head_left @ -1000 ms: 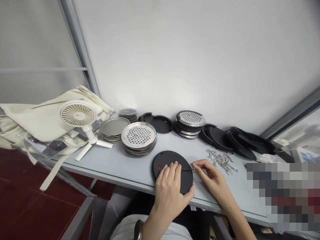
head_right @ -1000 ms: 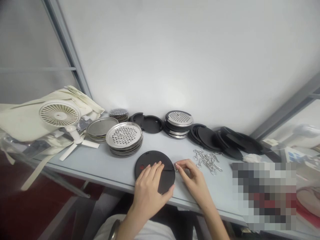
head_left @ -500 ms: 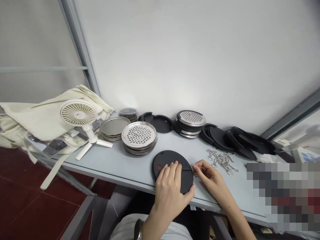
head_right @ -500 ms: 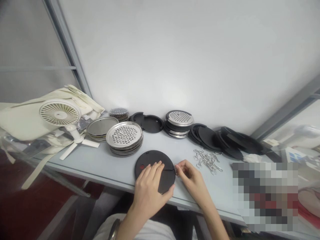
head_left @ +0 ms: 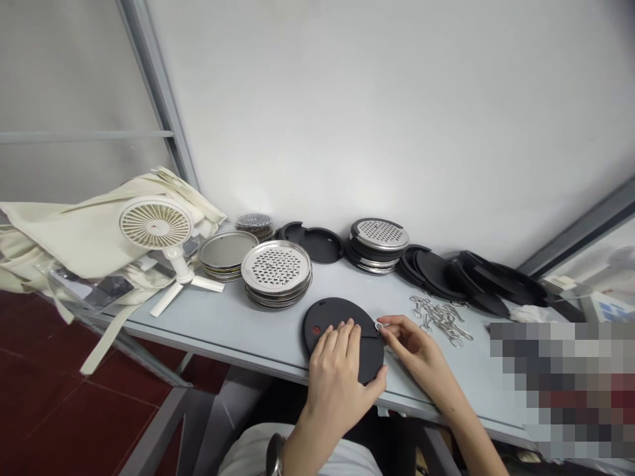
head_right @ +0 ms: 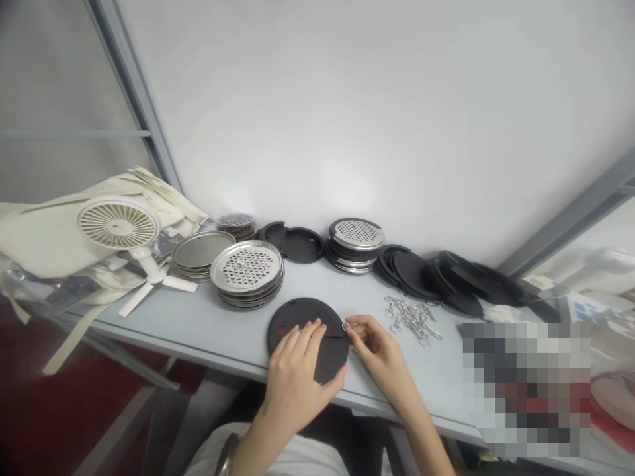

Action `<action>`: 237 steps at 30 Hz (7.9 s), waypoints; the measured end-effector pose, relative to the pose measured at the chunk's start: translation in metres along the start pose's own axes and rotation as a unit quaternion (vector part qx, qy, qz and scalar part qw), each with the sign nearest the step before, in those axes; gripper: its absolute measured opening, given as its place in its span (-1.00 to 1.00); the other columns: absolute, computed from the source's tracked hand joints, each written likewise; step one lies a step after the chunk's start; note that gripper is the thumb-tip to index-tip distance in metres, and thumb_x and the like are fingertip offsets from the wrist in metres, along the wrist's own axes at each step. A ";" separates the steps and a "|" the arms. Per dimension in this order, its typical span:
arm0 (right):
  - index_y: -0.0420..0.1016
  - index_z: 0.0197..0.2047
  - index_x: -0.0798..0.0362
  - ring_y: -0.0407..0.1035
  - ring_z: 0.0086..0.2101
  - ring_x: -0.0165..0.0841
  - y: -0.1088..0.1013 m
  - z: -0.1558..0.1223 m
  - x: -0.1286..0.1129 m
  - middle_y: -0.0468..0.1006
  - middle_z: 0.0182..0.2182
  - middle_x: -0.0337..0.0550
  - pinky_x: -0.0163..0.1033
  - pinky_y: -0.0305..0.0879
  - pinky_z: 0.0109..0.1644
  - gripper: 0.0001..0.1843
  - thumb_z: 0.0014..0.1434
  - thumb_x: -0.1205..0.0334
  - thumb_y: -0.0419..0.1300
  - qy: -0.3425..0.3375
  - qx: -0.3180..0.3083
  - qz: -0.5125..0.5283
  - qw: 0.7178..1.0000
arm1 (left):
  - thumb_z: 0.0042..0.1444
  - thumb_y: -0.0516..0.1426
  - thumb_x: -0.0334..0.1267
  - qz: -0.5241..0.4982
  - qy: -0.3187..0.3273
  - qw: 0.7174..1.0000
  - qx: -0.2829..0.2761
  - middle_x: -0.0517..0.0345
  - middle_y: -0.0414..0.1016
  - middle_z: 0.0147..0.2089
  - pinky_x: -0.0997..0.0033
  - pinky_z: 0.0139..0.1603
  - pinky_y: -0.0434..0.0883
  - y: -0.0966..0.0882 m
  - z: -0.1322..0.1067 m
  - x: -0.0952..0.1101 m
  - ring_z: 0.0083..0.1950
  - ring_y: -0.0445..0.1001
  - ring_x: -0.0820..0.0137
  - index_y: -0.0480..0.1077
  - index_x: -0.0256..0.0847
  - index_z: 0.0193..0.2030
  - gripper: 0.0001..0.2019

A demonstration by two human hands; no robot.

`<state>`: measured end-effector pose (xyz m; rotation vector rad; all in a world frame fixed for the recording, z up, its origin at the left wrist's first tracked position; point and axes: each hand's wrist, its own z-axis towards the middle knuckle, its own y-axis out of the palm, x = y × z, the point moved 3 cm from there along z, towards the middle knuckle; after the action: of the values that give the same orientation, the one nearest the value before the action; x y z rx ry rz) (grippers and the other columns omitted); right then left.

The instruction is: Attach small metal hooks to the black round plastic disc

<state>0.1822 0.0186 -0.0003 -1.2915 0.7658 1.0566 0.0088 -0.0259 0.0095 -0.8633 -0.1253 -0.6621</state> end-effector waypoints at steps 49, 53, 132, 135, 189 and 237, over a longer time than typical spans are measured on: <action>0.33 -0.02 0.05 0.16 -0.49 -0.42 0.002 -0.004 -0.009 0.22 -0.54 -0.36 -0.33 0.14 -0.36 -0.69 0.28 0.02 0.10 -0.034 -0.051 -0.036 0.997 | 0.08 0.16 -0.11 -0.001 -0.003 1.000 -0.004 0.00 0.40 0.18 0.08 0.21 0.35 -0.002 -0.001 0.002 0.14 0.40 0.15 0.30 -0.29 0.18 -0.46; 0.32 -0.02 0.04 0.16 -0.49 -0.42 0.003 -0.004 -0.009 0.21 -0.54 -0.36 -0.32 0.14 -0.37 -0.67 0.28 -0.01 0.09 -0.031 -0.049 -0.034 0.998 | 0.07 0.17 -0.12 -0.006 -0.002 1.000 0.001 -0.03 0.41 0.17 0.06 0.20 0.35 -0.001 0.000 0.001 0.14 0.41 0.13 0.31 -0.29 0.17 -0.47; 0.28 0.08 0.01 0.21 -0.43 -0.37 0.004 -0.006 -0.012 0.24 -0.47 -0.29 -0.28 0.20 -0.29 -0.62 0.35 -0.04 -0.03 0.000 -0.058 -0.066 0.996 | 0.07 0.17 -0.11 -0.006 -0.002 1.000 0.005 -0.04 0.41 0.17 0.08 0.21 0.35 -0.001 -0.001 0.001 0.13 0.41 0.14 0.31 -0.31 0.17 -0.46; 0.27 0.10 0.01 0.23 -0.44 -0.36 0.005 -0.006 -0.011 0.31 -0.46 -0.26 -0.27 0.21 -0.31 -0.59 0.35 -0.07 -0.06 0.006 -0.065 -0.068 0.996 | 0.06 0.17 -0.11 -0.005 0.000 1.000 0.010 -0.03 0.41 0.16 0.07 0.21 0.35 -0.001 -0.001 0.001 0.13 0.41 0.14 0.32 -0.31 0.16 -0.46; 0.29 0.10 0.00 0.26 -0.43 -0.35 0.005 -0.006 -0.016 0.32 -0.49 -0.29 -0.28 0.21 -0.30 -0.63 0.37 -0.01 -0.07 -0.007 -0.081 -0.058 0.995 | 0.07 0.16 -0.14 0.007 0.003 1.000 0.023 0.01 0.44 0.14 0.08 0.16 0.39 -0.007 -0.001 0.001 0.11 0.43 0.14 0.32 -0.26 0.15 -0.50; 0.22 -0.02 0.05 0.09 -0.46 -0.40 0.007 -0.003 -0.014 0.11 -0.52 -0.38 -0.32 0.11 -0.32 -0.70 0.33 0.02 -0.02 -0.041 -0.072 -0.065 0.994 | 0.05 0.17 -0.15 0.012 0.009 0.999 0.046 0.00 0.46 0.11 0.10 0.13 0.39 -0.007 -0.001 0.002 0.08 0.45 0.16 0.34 -0.25 0.13 -0.51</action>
<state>0.1706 0.0124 0.0096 -1.3919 0.5435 1.0677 0.0060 -0.0303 0.0143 -0.7698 -0.1279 -0.6372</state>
